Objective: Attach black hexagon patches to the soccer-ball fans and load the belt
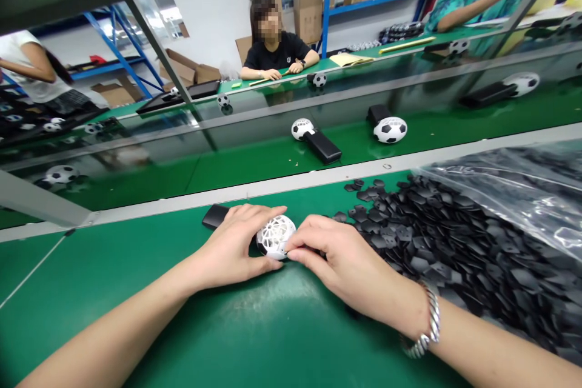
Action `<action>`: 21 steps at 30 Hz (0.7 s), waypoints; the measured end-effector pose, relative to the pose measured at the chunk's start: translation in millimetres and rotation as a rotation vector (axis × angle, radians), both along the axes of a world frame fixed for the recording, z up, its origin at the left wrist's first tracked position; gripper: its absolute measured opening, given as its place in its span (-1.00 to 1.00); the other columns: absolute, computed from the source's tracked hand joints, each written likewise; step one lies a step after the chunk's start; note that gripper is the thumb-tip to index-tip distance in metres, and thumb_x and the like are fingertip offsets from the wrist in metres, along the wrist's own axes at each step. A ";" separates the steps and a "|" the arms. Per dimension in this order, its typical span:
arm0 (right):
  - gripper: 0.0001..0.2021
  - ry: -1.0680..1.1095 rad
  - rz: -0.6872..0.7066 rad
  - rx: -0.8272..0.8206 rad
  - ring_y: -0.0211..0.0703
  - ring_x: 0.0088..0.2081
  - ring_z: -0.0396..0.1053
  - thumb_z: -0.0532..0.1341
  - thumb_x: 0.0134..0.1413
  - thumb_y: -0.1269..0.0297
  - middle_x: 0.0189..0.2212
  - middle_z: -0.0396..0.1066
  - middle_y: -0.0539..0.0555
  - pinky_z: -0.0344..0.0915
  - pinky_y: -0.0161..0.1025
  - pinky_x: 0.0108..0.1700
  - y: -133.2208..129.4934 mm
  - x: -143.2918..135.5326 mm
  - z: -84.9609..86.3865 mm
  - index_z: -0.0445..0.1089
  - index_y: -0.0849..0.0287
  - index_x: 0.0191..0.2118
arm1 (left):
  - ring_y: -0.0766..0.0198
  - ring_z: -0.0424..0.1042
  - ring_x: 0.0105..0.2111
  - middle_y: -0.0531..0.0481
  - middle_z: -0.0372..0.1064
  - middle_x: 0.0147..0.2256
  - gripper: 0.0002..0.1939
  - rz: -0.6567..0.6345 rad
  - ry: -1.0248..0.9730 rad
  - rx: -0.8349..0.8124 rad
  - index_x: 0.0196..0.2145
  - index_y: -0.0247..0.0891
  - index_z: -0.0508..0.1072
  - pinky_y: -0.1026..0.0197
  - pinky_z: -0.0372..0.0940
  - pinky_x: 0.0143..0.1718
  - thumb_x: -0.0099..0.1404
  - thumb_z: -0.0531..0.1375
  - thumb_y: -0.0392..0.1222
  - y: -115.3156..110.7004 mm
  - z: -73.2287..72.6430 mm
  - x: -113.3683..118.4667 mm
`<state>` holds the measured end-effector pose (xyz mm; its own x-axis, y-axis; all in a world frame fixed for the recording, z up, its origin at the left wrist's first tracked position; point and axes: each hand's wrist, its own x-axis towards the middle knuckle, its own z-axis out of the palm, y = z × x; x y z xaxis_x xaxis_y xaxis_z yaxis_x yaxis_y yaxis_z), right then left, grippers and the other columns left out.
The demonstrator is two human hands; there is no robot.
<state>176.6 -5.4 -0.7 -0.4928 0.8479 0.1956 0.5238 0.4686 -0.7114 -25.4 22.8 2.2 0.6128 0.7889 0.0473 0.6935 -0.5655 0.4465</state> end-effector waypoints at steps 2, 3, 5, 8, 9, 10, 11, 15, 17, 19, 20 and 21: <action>-0.87 0.023 0.000 0.002 -0.21 -0.32 0.34 0.12 0.12 0.38 -0.39 0.39 -0.01 0.24 -0.30 -0.28 0.7 -2.3 -1.5 0.41 0.08 -0.34 | 0.06 0.20 -0.03 -0.03 0.27 -0.02 -0.25 0.009 -0.010 -0.012 0.11 -0.06 0.15 -0.01 0.03 0.02 -0.01 0.26 0.13 -1.8 -0.4 2.4; -0.87 0.030 0.000 0.005 -0.21 -0.32 0.34 0.12 0.11 0.38 -0.39 0.39 -0.01 0.24 -0.30 -0.28 1.0 -3.2 -2.1 0.41 0.09 -0.36 | 0.05 0.21 -0.04 -0.03 0.29 -0.03 -0.25 0.017 -0.016 -0.018 0.11 -0.06 0.16 -0.02 0.04 0.01 0.00 0.24 0.18 -2.6 -0.5 3.7; -0.88 0.037 -0.003 0.000 -0.21 -0.34 0.33 0.13 0.10 0.40 -0.41 0.39 -0.02 0.24 -0.30 -0.29 1.2 -4.3 -2.4 0.40 0.11 -0.39 | 0.05 0.22 -0.05 -0.05 0.31 -0.06 -0.27 0.038 -0.029 -0.023 0.09 -0.09 0.19 -0.03 0.04 0.01 0.01 0.19 0.25 -3.7 -0.6 5.8; -0.89 0.041 -0.030 -0.032 -0.24 -0.38 0.33 0.16 0.06 0.42 -0.45 0.39 -0.04 0.22 -0.32 -0.33 1.3 -5.1 -0.5 0.39 0.12 -0.43 | 0.05 0.23 -0.06 -0.06 0.32 -0.08 -0.29 0.067 -0.046 -0.019 0.07 -0.12 0.23 -0.04 0.03 0.01 0.02 0.18 0.24 -4.6 -1.0 7.1; -0.90 0.040 -0.040 -0.047 -0.25 -0.40 0.33 0.18 0.05 0.42 -0.46 0.39 -0.05 0.21 -0.33 -0.35 1.6 -5.1 0.5 0.38 0.13 -0.44 | 0.05 0.23 -0.06 -0.05 0.32 -0.08 -0.29 0.069 -0.052 -0.022 0.07 -0.12 0.23 -0.03 0.03 0.02 0.01 0.20 0.23 -4.7 -1.1 7.0; -0.90 0.035 -0.042 -0.063 -0.25 -0.41 0.33 0.18 0.04 0.41 -0.48 0.39 -0.06 0.21 -0.33 -0.36 2.1 -5.0 1.6 0.38 0.13 -0.45 | 0.05 0.23 -0.06 -0.05 0.32 -0.09 -0.29 0.067 -0.058 -0.027 0.07 -0.12 0.24 -0.03 0.03 0.02 0.00 0.21 0.21 -4.8 -1.2 6.7; -0.90 0.027 -0.033 -0.075 -0.25 -0.42 0.33 0.18 0.04 0.41 -0.48 0.39 -0.06 0.21 -0.33 -0.36 2.7 -4.8 2.5 0.38 0.12 -0.45 | 0.06 0.23 -0.06 -0.04 0.33 -0.09 -0.29 0.064 -0.064 -0.033 0.06 -0.12 0.24 -0.02 0.04 0.02 -0.01 0.23 0.20 -4.8 -1.3 6.3; -0.86 0.000 0.029 -0.063 -0.25 -0.39 0.33 0.14 0.06 0.45 -0.44 0.39 -0.05 0.21 -0.32 -0.32 5.0 -3.5 2.7 0.39 0.11 -0.43 | 0.06 0.24 -0.08 -0.04 0.34 -0.10 -0.32 0.063 -0.070 -0.037 0.05 -0.13 0.26 -0.02 0.04 0.02 -0.01 0.25 0.14 -5.0 -1.5 6.3; -0.86 0.022 0.017 -0.047 -0.25 -0.38 0.32 0.14 0.06 0.46 -0.44 0.37 -0.05 0.21 -0.32 -0.32 4.6 -3.7 0.1 0.37 0.12 -0.44 | 0.07 0.25 -0.08 -0.04 0.34 -0.11 -0.34 0.071 -0.072 -0.032 0.04 -0.15 0.27 -0.01 0.05 0.01 -0.01 0.26 0.09 -5.2 -1.6 7.9; -0.89 0.064 -0.021 -0.038 -0.25 -0.38 0.30 0.16 0.05 0.44 -0.44 0.33 -0.04 0.22 -0.31 -0.32 3.3 -5.2 -3.6 0.33 0.14 -0.45 | 0.08 0.26 -0.09 -0.04 0.35 -0.12 -0.37 0.080 -0.086 -0.032 0.02 -0.17 0.29 0.00 0.06 0.00 0.00 0.27 0.04 -5.5 -1.8 9.9; -0.91 0.085 -0.047 -0.031 -0.24 -0.37 0.28 0.17 0.04 0.42 -0.43 0.30 -0.03 0.22 -0.31 -0.31 2.7 -6.2 -5.4 0.30 0.14 -0.45 | 0.09 0.27 -0.10 -0.04 0.36 -0.13 -0.38 0.085 -0.096 -0.031 0.01 -0.18 0.30 0.01 0.07 0.00 0.00 0.27 0.02 -5.7 -2.0 10.7; -0.93 0.102 -0.071 -0.023 -0.24 -0.36 0.27 0.19 0.03 0.40 -0.42 0.28 -0.02 0.22 -0.30 -0.30 2.6 -7.1 -7.1 0.28 0.14 -0.43 | 0.10 0.27 -0.10 -0.04 0.36 -0.13 -0.40 0.088 -0.105 -0.030 0.00 -0.19 0.31 0.02 0.08 -0.01 -0.01 0.28 0.00 -6.0 -2.3 11.1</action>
<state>169.6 -2.8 -7.9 -0.4100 0.8848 0.2216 0.4792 0.4156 -0.7731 -14.3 16.8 -0.1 0.5339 0.8414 0.0831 0.6882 -0.4896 0.5354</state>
